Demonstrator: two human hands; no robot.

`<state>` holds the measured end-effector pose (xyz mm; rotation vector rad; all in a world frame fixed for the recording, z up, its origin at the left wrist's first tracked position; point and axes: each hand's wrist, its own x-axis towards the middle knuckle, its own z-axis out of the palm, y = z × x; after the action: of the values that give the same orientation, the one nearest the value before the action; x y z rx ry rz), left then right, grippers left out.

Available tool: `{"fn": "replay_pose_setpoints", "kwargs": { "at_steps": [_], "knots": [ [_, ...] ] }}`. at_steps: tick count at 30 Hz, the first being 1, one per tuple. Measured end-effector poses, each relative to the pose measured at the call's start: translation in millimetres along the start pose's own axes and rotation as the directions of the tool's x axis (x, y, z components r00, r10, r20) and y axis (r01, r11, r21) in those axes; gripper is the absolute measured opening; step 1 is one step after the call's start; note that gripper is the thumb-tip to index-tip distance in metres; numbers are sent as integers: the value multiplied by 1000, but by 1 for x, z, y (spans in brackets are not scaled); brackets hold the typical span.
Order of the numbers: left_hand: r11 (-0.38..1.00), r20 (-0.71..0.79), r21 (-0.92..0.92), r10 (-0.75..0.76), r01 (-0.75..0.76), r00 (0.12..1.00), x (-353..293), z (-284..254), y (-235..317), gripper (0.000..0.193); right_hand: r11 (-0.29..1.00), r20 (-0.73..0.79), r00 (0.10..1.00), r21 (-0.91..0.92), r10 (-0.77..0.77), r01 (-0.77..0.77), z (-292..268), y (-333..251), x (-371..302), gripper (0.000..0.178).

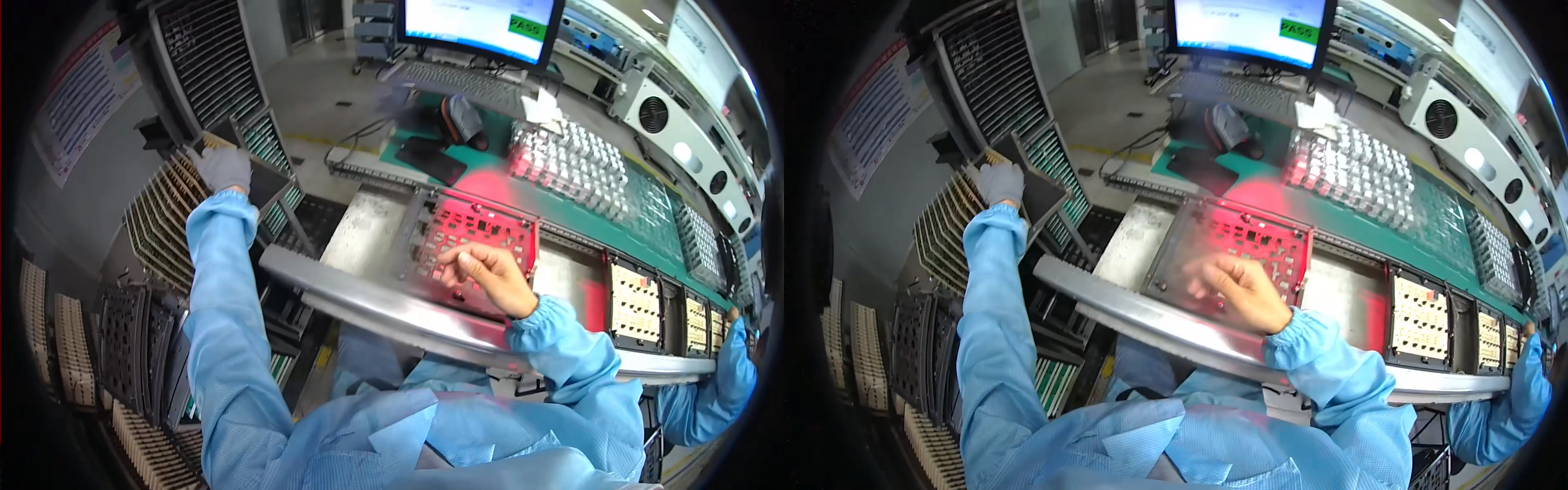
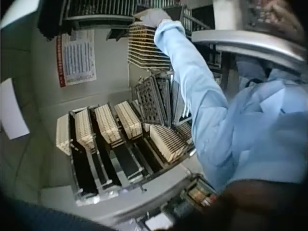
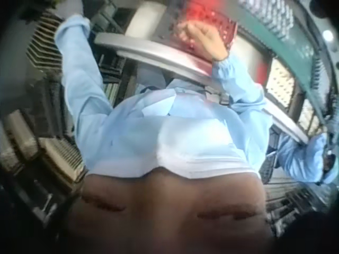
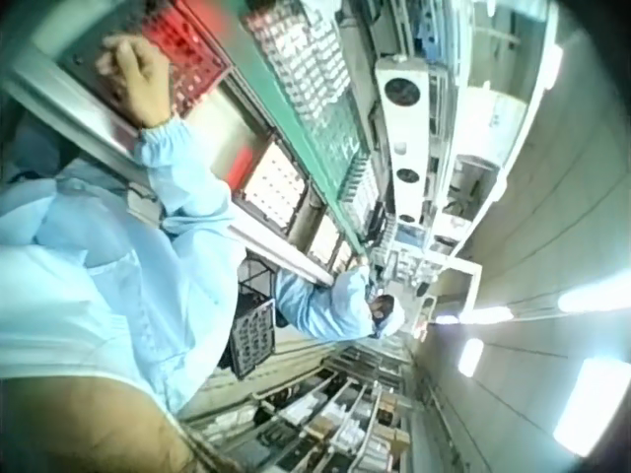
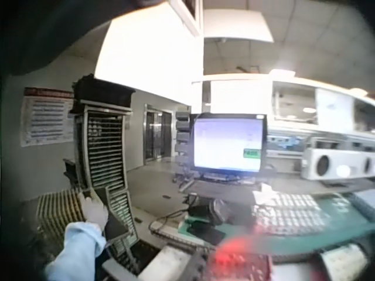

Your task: The person repeatedly places a metal frame onto a conveyor track, mounts a circuit board into the frame, inserts electronic components into the board by hand, and pushes the assembled fixture down the line.

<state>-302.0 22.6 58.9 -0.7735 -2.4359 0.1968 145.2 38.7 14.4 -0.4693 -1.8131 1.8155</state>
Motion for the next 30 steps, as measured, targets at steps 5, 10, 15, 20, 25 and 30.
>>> {"fn": "replay_pose_setpoints", "kwargs": {
  "at_steps": [5,10,15,20,25,30],
  "knots": [
    [995,-328,-97,-35,4,944,16,-29,-24,35,1000,-15,1000,0,3,-3,-11,17,8,31],
    [927,-632,-323,-63,-189,773,-28,-88,-30,35,999,-87,996,-14,-35,33,-12,15,19,30],
    [598,-913,-334,-14,-729,407,-133,-165,3,21,996,-131,987,5,-91,92,0,-23,49,45],
    [375,-825,-134,470,-917,313,-205,-118,37,15,958,-35,995,277,93,-80,28,-43,70,85],
    [127,-940,46,341,-991,0,-227,-143,93,3,909,-272,959,415,78,44,1,-13,39,51],
    [-243,-929,-254,330,-936,166,-237,-153,104,6,823,-465,867,554,176,130,-76,28,5,49]
  ]
}}
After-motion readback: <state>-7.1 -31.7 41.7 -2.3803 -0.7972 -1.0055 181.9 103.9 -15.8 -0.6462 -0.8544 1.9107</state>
